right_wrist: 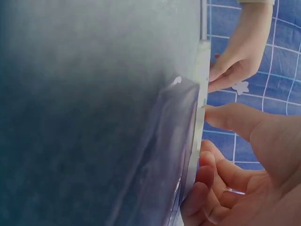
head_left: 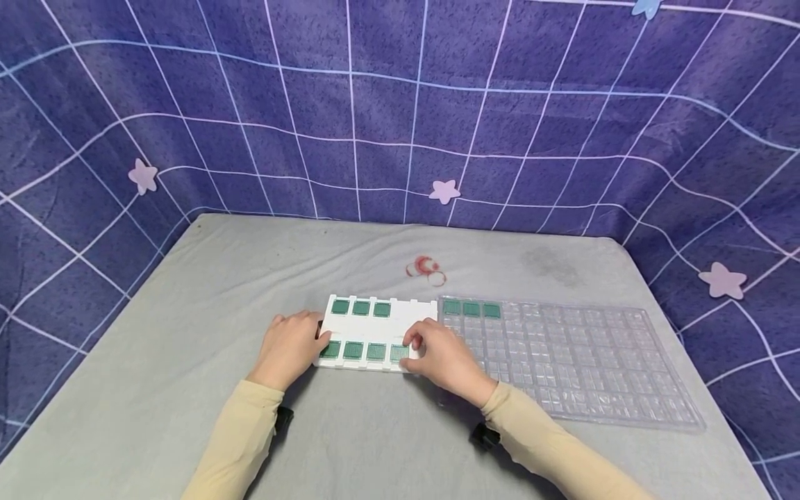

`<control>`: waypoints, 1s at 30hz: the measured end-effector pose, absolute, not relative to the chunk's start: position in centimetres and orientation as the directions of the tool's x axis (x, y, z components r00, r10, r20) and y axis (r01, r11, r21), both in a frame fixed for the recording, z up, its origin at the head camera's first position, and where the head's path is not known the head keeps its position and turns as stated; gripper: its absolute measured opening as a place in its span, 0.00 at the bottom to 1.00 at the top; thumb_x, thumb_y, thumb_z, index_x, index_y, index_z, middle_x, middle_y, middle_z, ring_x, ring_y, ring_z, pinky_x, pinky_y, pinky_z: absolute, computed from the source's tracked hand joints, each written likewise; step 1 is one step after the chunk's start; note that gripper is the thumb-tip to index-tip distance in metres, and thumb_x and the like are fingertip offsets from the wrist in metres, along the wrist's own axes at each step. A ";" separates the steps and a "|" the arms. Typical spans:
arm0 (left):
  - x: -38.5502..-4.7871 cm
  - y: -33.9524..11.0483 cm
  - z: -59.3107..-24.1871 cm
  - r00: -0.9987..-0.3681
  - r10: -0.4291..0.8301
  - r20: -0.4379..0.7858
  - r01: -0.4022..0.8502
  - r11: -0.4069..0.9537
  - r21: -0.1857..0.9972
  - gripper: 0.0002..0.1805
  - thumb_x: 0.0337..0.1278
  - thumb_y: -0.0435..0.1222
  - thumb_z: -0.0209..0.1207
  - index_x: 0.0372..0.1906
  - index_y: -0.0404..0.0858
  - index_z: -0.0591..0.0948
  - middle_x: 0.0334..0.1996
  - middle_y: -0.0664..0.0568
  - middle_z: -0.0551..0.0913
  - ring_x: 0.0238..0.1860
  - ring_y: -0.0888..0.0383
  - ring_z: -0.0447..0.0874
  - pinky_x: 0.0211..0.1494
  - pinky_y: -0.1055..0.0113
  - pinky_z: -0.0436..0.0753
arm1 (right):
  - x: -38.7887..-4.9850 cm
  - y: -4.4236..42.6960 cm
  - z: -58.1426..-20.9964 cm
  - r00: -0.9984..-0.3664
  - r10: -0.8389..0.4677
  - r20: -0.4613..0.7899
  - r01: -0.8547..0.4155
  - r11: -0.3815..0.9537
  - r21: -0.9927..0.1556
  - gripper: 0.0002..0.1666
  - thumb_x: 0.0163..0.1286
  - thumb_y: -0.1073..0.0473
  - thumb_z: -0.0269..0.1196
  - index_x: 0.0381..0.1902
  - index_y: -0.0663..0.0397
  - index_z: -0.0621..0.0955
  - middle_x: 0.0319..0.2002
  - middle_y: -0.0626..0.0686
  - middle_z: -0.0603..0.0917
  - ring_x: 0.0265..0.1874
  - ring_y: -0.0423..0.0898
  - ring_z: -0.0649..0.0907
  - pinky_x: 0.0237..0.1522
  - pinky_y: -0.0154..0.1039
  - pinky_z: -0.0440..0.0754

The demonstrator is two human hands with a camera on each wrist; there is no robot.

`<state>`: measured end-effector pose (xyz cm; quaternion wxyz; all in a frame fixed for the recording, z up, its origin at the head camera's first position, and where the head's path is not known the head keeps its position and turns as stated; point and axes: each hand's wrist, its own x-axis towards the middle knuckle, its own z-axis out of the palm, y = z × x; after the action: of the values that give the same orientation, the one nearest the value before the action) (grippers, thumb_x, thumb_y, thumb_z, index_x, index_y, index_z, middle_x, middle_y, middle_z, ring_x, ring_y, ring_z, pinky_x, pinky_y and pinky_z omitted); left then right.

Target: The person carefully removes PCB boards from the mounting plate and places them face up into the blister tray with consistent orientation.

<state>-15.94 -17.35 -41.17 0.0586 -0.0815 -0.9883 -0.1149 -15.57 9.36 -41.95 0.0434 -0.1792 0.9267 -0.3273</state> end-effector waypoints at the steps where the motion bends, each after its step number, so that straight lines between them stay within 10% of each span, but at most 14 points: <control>1: -15.9 -17.4 -41.2 -0.980 0.149 0.135 0.176 0.960 0.219 0.10 0.62 0.38 0.65 0.40 0.34 0.86 0.33 0.46 0.87 0.30 0.51 0.82 0.42 0.55 0.69 | -15.6 9.3 -42.0 -0.931 -0.362 0.037 -0.306 0.722 -0.620 0.16 0.54 0.55 0.77 0.37 0.47 0.82 0.33 0.44 0.78 0.29 0.38 0.73 0.33 0.32 0.70; 30: -16.1 -17.5 -41.3 -0.979 0.155 0.135 0.184 0.954 0.235 0.07 0.62 0.38 0.64 0.35 0.37 0.85 0.33 0.46 0.87 0.35 0.48 0.86 0.47 0.50 0.73 | -16.5 9.7 -41.8 -0.897 -0.434 0.081 -0.396 0.711 -0.581 0.16 0.55 0.54 0.78 0.38 0.50 0.84 0.32 0.45 0.79 0.31 0.37 0.76 0.35 0.30 0.73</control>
<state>-16.06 -17.48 -41.31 0.0576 -0.0860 -0.9869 -0.1239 -16.45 9.70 -41.77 0.0307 -0.2244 0.9243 -0.3071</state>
